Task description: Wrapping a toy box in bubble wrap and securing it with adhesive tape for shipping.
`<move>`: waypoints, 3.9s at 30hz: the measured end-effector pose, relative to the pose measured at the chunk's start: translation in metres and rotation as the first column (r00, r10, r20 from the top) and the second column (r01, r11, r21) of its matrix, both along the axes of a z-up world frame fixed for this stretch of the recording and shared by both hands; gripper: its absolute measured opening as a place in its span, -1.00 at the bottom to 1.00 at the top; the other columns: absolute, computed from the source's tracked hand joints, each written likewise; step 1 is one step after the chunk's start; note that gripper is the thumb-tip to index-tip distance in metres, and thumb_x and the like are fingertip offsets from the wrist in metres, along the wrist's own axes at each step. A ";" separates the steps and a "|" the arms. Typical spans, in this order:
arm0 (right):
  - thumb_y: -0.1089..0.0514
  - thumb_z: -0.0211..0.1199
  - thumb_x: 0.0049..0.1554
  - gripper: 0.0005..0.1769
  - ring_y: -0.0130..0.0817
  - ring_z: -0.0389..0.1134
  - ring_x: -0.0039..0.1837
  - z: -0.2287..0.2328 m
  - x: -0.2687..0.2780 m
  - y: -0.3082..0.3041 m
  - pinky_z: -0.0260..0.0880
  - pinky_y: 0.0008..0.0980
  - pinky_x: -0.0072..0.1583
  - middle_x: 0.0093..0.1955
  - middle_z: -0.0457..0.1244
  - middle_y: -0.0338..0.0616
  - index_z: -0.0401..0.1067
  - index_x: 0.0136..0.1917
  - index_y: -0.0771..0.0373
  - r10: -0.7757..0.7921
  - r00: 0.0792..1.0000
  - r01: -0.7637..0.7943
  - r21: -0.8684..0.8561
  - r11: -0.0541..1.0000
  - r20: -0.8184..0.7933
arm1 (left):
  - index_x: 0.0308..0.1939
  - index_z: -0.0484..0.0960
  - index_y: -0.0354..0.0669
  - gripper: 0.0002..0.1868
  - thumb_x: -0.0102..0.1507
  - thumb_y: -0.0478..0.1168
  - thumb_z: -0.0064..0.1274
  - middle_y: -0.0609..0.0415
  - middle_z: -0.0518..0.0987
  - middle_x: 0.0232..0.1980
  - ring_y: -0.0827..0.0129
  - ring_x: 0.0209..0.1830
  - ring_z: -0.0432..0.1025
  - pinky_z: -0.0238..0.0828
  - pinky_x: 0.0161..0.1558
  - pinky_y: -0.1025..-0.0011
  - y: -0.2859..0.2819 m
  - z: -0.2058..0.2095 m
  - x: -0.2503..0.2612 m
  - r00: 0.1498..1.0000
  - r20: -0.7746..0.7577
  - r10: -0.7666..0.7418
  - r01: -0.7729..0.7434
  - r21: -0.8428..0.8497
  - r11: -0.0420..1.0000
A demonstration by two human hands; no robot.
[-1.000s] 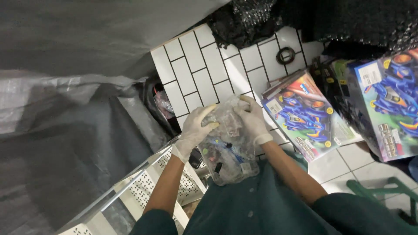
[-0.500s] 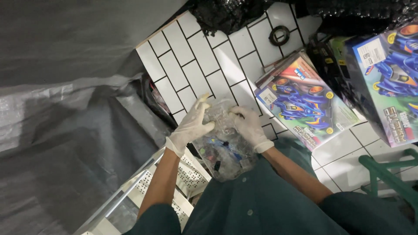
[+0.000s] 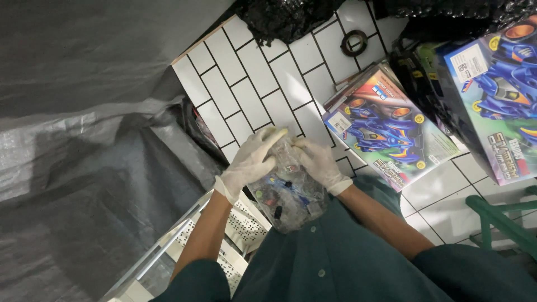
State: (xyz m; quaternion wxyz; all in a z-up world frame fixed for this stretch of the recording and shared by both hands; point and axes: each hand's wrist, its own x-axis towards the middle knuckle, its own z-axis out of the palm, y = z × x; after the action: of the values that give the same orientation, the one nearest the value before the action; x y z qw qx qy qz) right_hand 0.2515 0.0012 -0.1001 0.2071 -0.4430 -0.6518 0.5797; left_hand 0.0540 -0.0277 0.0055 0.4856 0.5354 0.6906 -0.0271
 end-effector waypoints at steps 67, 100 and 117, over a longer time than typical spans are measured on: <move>-0.03 0.18 0.26 -0.61 -0.28 0.39 -0.28 0.097 -0.123 0.101 0.41 -0.36 -0.19 -0.19 0.38 0.05 0.46 0.30 0.14 0.693 0.491 -0.716 -0.208 0.666 0.528 | 0.41 0.30 0.36 -0.39 0.29 0.01 0.11 0.11 0.66 0.13 0.12 0.23 0.47 0.38 0.28 0.19 -0.082 -0.089 0.003 0.777 0.300 0.553 -0.613 0.559 0.558; -0.13 0.27 0.18 -0.63 0.06 0.46 0.05 0.065 -0.050 0.041 0.51 -0.01 0.11 -0.11 0.42 0.03 0.41 0.24 -0.12 0.351 0.636 -0.671 0.268 0.691 0.687 | 0.02 0.55 0.43 -0.71 0.25 0.20 -0.06 0.31 0.48 0.10 0.21 0.16 0.43 0.46 0.05 0.22 -0.071 -0.073 -0.028 0.979 -0.093 0.183 -0.076 0.663 0.744; -0.17 0.44 0.01 -0.50 -0.05 0.48 -0.18 0.060 -0.030 0.003 0.51 -0.14 -0.08 -0.34 0.37 -0.16 0.43 0.21 -0.15 0.228 0.759 -0.637 0.623 0.453 0.610 | -0.11 0.65 0.40 -0.72 0.29 0.25 -0.07 0.39 0.54 0.11 0.29 0.22 0.42 0.48 0.16 0.23 -0.064 -0.066 -0.019 0.917 0.137 0.376 -0.393 0.476 0.786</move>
State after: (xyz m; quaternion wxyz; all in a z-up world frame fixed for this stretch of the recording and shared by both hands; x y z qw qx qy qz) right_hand 0.2212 0.0044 -0.0403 0.0702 -0.2302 -0.9610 0.1361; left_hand 0.0351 -0.0920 -0.0608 0.3395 0.4900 0.7599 0.2591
